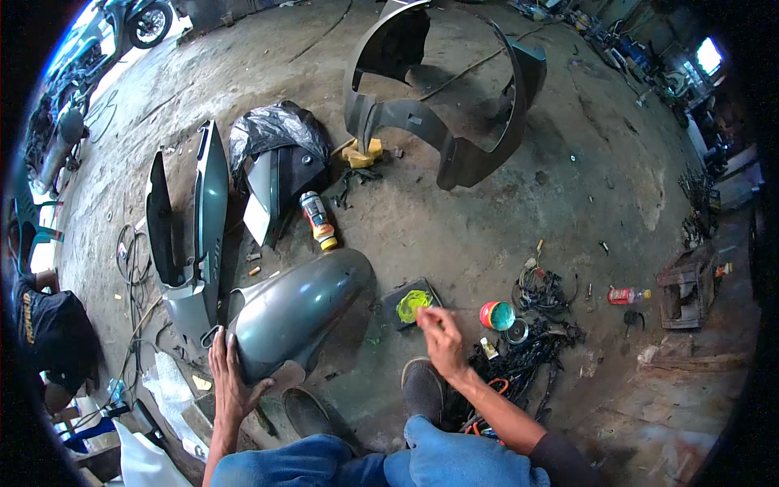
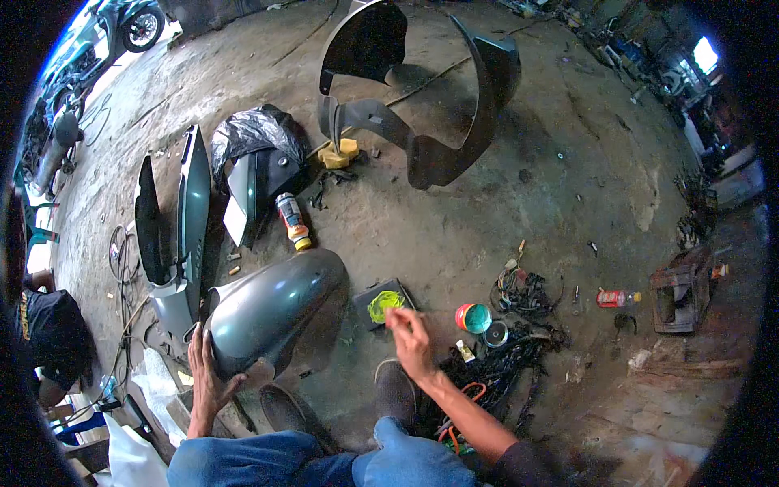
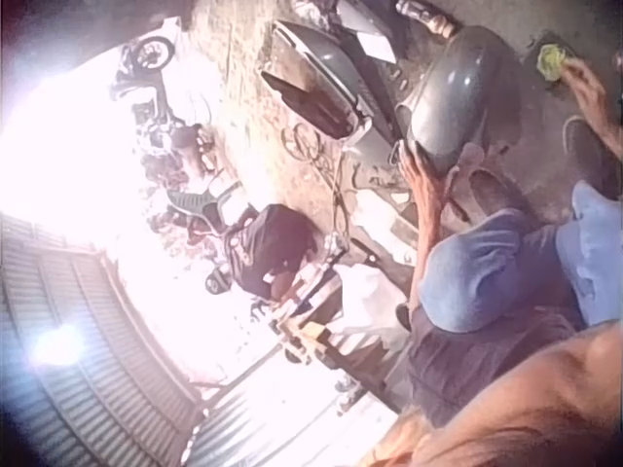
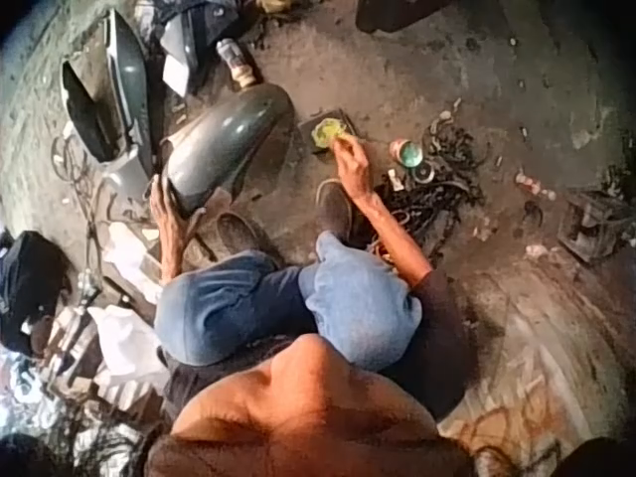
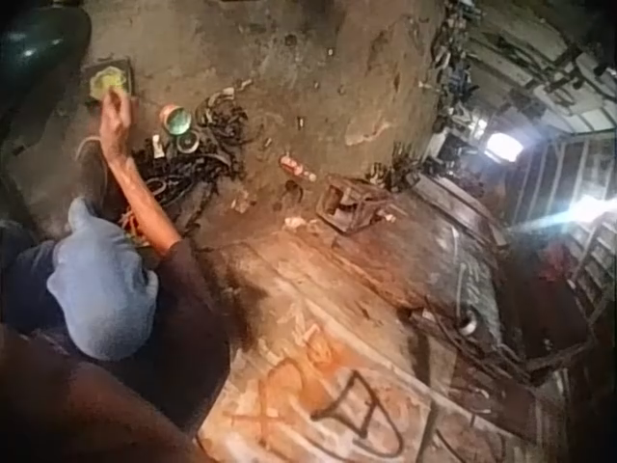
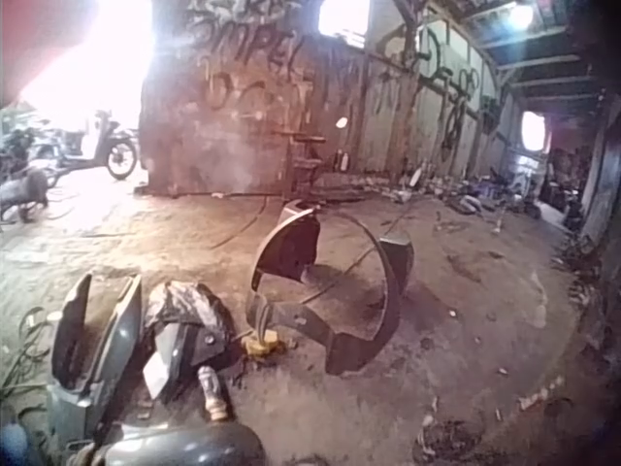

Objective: Apply filler and sand down the fairing of a motorcycle as part of a repair process.

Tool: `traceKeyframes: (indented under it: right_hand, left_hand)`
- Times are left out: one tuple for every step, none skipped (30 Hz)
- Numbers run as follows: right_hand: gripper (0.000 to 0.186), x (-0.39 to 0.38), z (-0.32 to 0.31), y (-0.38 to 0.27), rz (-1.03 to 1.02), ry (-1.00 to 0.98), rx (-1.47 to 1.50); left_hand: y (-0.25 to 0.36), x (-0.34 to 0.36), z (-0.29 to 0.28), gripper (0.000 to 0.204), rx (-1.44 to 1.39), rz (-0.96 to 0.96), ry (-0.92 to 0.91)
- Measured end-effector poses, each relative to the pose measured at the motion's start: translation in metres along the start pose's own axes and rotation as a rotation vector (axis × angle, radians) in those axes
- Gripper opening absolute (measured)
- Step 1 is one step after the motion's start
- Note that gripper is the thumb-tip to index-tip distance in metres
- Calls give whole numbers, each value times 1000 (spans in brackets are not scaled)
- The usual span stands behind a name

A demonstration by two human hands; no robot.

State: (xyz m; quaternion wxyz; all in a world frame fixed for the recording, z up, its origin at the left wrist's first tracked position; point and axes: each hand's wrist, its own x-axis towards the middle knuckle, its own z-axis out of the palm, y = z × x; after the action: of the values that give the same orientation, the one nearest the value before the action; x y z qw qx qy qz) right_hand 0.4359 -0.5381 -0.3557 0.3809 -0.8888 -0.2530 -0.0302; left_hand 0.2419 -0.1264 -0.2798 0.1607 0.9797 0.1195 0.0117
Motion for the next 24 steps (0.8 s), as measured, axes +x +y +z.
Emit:
traceKeyframes:
  right_hand:
    - [40, 8, -1, -2, 95, 47, 34]
    - [41, 16, -1, 7, 70, 87, -9]
    - [36, 21, -3, 15, 75, 77, -20]
    - [32, 28, -1, 12, 151, 86, -11]
    - [28, 35, -7, 8, 226, 94, -13]
    - [28, 38, -7, 15, 224, 87, -15]
    - [24, 43, -8, 24, 350, 108, 46]
    - [22, 44, -10, 32, 476, 130, 106]
    - [22, 40, -14, 37, 473, 128, 96]
    - [21, 37, -14, 35, 534, 80, 88]
    - [20, 34, -13, 33, 595, 33, 79]
    - [20, 28, -5, 38, 642, 43, 195]
    - [20, 26, -3, 36, 638, 43, 189]
    - [19, 25, 3, 33, 655, 74, 274]
    - [18, 23, 8, 30, 671, 105, 360]
    - [18, 22, 14, 27, 688, 116, 452]
    - [19, 23, 17, 26, 719, 76, 447]
    - [19, 26, 17, 28, 712, 81, 485]
    - [19, 30, 15, 24, 709, 80, 529]
    - [19, 37, 10, 13, 710, 76, 534]
    - [23, 42, 3, 1, 531, 68, 354]
    - [28, 46, -6, -4, 351, 71, 163]
    - [28, 43, -7, 1, 351, 77, 158]
    - [36, 35, -6, 11, 113, 39, -21]
  left_hand:
    - [-2, -5, -3, 131, -10, -66, -57]
    - [1, -1, 0, 141, 53, -57, -41]
    - [6, 3, 1, 141, 46, -58, -36]
    - [14, 11, -1, 142, 88, -70, -45]
    - [22, 19, -2, 143, 121, -79, -52]
    - [24, 26, 1, 142, 119, -77, -38]
    - [26, 32, 0, 142, 112, -80, -37]
    - [27, 39, -1, 142, 90, -67, -55]
    - [29, 41, 0, 141, 65, -52, -72]
    - [23, 42, 0, 141, 68, -40, -60]
    - [20, 43, -2, 141, 69, -44, -56]
    - [17, 46, -5, 138, 35, -39, -54]
    - [18, 49, -7, 136, -5, -32, -54]
    - [19, 51, -8, 136, -11, -32, -50]
    - [21, 54, -8, 133, -36, -23, -39]
    - [22, 57, -7, 130, -62, -9, -27]
    - [23, 61, -6, 127, -88, 5, -16]
    - [24, 64, -4, 127, -95, 10, -12]
    - [22, 63, -3, 126, -107, 15, 9]
    - [20, 61, -6, 125, -113, 17, 31]
    - [18, 59, -10, 125, -107, 13, 29]
    - [19, 60, -11, 126, -130, 3, 60]
    - [20, 61, -12, 128, -153, -8, 91]
    - [20, 59, -14, 130, -203, -50, 98]
